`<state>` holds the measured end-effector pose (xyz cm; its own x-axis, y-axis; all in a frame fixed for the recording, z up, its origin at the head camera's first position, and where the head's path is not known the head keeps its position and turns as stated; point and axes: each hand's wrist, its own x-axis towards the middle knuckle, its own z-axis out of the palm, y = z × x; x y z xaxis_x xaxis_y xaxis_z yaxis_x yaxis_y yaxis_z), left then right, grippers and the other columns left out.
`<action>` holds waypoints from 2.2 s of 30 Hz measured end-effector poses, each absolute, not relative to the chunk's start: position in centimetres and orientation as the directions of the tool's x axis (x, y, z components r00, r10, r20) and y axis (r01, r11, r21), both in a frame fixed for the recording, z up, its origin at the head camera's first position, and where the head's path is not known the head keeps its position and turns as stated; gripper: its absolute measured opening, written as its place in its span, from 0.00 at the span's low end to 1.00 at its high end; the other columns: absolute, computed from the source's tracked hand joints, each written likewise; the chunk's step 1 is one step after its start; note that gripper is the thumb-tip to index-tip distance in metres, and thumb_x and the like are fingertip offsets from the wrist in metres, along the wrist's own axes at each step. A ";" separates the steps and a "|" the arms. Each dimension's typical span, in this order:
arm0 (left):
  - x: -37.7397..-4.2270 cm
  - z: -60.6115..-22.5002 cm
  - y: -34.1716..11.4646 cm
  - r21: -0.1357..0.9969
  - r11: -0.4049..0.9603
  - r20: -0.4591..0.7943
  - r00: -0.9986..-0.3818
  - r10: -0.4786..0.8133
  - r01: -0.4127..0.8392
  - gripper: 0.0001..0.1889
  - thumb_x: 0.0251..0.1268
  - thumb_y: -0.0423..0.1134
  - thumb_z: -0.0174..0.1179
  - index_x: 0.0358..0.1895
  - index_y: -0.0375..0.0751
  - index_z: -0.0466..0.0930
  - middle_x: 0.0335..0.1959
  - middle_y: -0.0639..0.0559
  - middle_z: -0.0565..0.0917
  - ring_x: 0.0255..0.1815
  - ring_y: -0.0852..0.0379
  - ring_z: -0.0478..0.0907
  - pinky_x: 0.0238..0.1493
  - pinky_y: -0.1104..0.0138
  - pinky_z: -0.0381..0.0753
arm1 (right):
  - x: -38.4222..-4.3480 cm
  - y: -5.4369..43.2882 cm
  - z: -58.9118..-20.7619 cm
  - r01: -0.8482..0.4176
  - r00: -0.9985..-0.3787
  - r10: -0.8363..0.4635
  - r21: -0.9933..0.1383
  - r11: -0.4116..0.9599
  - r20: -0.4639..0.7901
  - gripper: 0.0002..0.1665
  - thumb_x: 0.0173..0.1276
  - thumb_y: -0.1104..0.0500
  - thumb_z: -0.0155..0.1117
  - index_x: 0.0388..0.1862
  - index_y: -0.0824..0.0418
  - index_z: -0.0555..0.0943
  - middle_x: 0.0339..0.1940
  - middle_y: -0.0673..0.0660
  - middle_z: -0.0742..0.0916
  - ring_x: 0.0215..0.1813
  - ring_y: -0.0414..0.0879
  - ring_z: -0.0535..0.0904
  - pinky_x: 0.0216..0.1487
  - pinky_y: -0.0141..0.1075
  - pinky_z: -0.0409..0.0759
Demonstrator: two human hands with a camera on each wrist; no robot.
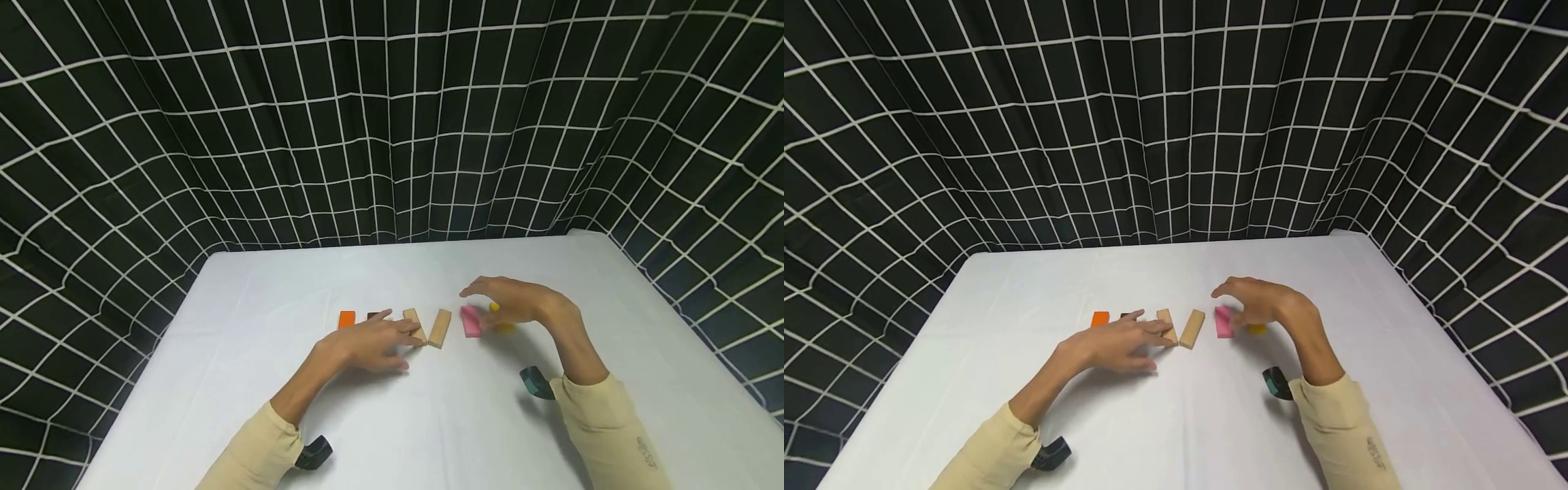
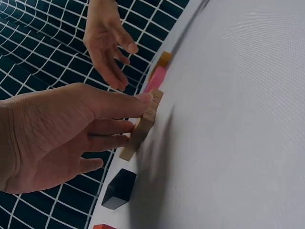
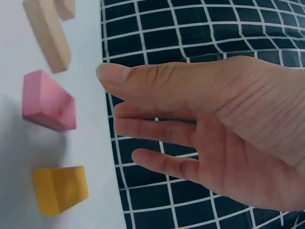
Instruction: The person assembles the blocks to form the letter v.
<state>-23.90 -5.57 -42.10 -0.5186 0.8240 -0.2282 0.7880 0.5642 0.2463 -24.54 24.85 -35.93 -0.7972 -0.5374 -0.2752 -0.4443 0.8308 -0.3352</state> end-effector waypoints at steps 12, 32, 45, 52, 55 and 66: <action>-23.2 -41.9 -5.2 0.137 0.603 -0.272 -0.555 0.786 0.786 0.31 0.77 0.55 0.61 0.79 0.57 0.69 0.85 0.52 0.62 0.87 0.56 0.58 0.89 0.47 0.51 | -24.6 24.2 -36.5 -0.437 -0.794 -0.539 -0.352 0.828 -0.282 0.33 0.66 0.66 0.73 0.70 0.63 0.79 0.71 0.64 0.81 0.75 0.64 0.74 0.75 0.60 0.75; -23.1 -41.7 -5.1 0.170 0.575 -0.248 -0.530 0.811 0.800 0.31 0.77 0.53 0.59 0.78 0.51 0.70 0.85 0.46 0.62 0.87 0.49 0.56 0.86 0.40 0.54 | -24.9 23.7 -38.2 -0.420 -0.819 -0.485 -0.256 0.871 -0.305 0.38 0.56 0.65 0.81 0.67 0.54 0.81 0.62 0.54 0.84 0.59 0.49 0.79 0.65 0.51 0.83; -22.9 -42.1 -5.4 0.144 0.578 -0.241 -0.538 0.808 0.803 0.30 0.78 0.52 0.59 0.79 0.52 0.70 0.84 0.47 0.64 0.87 0.50 0.58 0.88 0.43 0.51 | -25.2 22.8 -39.2 -0.421 -0.820 -0.473 -0.220 0.880 -0.321 0.32 0.57 0.66 0.80 0.61 0.53 0.83 0.52 0.51 0.86 0.51 0.46 0.79 0.58 0.46 0.86; -22.9 -42.2 -4.9 0.130 0.564 -0.230 -0.528 0.817 0.816 0.30 0.78 0.52 0.59 0.79 0.53 0.69 0.84 0.47 0.64 0.86 0.50 0.58 0.87 0.43 0.52 | -25.2 23.2 -39.5 -0.417 -0.827 -0.465 -0.210 0.884 -0.315 0.28 0.56 0.67 0.81 0.56 0.53 0.84 0.47 0.50 0.86 0.47 0.45 0.78 0.53 0.41 0.86; -22.9 -42.2 -4.8 0.120 0.568 -0.230 -0.534 0.813 0.814 0.30 0.78 0.52 0.59 0.79 0.53 0.69 0.84 0.48 0.64 0.87 0.51 0.58 0.87 0.43 0.53 | -25.3 23.2 -39.6 -0.428 -0.828 -0.473 -0.204 0.880 -0.301 0.29 0.56 0.66 0.81 0.56 0.53 0.83 0.47 0.50 0.86 0.47 0.44 0.79 0.53 0.42 0.86; -22.8 -41.9 -5.0 0.114 0.583 -0.226 -0.551 0.804 0.804 0.29 0.78 0.51 0.60 0.78 0.52 0.71 0.83 0.48 0.65 0.86 0.51 0.59 0.87 0.41 0.52 | -25.5 23.6 -38.8 -0.375 -0.849 -0.432 -0.227 0.899 -0.306 0.31 0.57 0.65 0.80 0.60 0.55 0.83 0.53 0.53 0.86 0.53 0.48 0.79 0.61 0.49 0.85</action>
